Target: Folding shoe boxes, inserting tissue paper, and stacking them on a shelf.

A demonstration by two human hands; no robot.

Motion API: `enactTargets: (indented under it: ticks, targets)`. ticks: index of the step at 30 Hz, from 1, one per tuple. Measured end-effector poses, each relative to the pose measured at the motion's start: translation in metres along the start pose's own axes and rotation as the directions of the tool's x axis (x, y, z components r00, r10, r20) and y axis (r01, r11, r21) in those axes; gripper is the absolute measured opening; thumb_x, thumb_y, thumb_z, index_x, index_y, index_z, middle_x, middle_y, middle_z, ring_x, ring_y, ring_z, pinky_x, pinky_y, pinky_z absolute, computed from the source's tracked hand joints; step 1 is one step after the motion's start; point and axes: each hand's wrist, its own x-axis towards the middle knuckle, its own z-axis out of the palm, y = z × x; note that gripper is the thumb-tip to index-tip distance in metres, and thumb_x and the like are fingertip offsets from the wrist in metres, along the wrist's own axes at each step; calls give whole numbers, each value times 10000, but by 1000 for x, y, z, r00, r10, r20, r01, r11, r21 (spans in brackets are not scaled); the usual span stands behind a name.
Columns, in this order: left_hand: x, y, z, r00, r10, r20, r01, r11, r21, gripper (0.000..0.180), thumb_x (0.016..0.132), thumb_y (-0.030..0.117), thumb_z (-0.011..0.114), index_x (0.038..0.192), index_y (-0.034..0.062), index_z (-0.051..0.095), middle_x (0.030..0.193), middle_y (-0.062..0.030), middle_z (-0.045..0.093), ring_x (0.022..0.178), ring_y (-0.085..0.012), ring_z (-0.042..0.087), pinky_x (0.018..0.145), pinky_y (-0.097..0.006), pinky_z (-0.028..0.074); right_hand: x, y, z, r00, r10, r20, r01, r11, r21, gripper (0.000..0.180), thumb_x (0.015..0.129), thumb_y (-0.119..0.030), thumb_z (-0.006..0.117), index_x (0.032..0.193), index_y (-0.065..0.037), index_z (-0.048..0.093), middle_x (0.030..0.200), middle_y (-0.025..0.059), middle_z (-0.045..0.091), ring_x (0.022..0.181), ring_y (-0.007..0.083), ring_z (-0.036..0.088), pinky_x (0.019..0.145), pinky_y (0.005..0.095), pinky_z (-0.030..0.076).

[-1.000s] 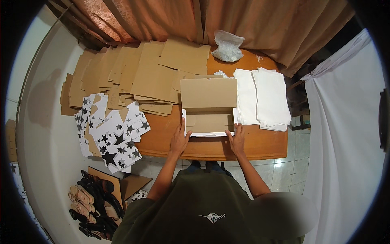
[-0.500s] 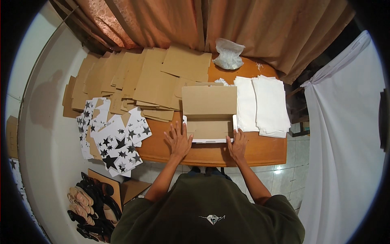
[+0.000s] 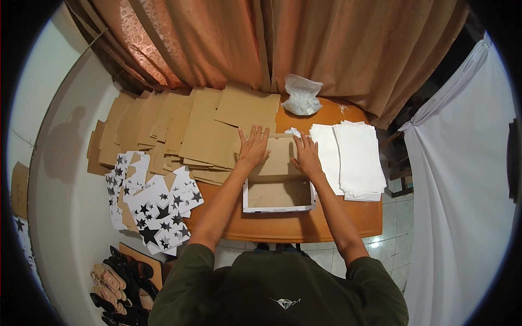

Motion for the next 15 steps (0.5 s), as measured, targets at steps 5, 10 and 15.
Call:
enactTargets:
  ticks: [5,10,15]
  targets:
    - [20,-1,7,992,14,129,-14,1000,1,756,769,336,828,1411,96,508,1296,-144,607,1305,-316,528,1105,-741,221,34,2,6,987,23,157,3,987,-162,1080,748,-322,862,1592,-154,209,1536,177,410,1462,376,326,1142,746,170]
    - [12,-4,5,998,-1,65,5,998,-60,592,765,274,836,1272,97,587,1125,-106,632,1120,-271,624,1047,-600,371,32,-5,4,996,-9,90,21,990,-138,850,754,-291,846,1477,-159,420,1329,130,560,1289,325,502,1119,661,274]
    - [-20,13,-31,1000,-11,-9,9,977,-211,352,831,247,782,1097,71,634,1025,-107,603,1015,-308,628,899,-445,450,-1,-6,-15,987,-137,-79,135,990,-37,432,815,-147,738,1233,-133,631,1087,84,643,1071,285,608,1012,504,407]
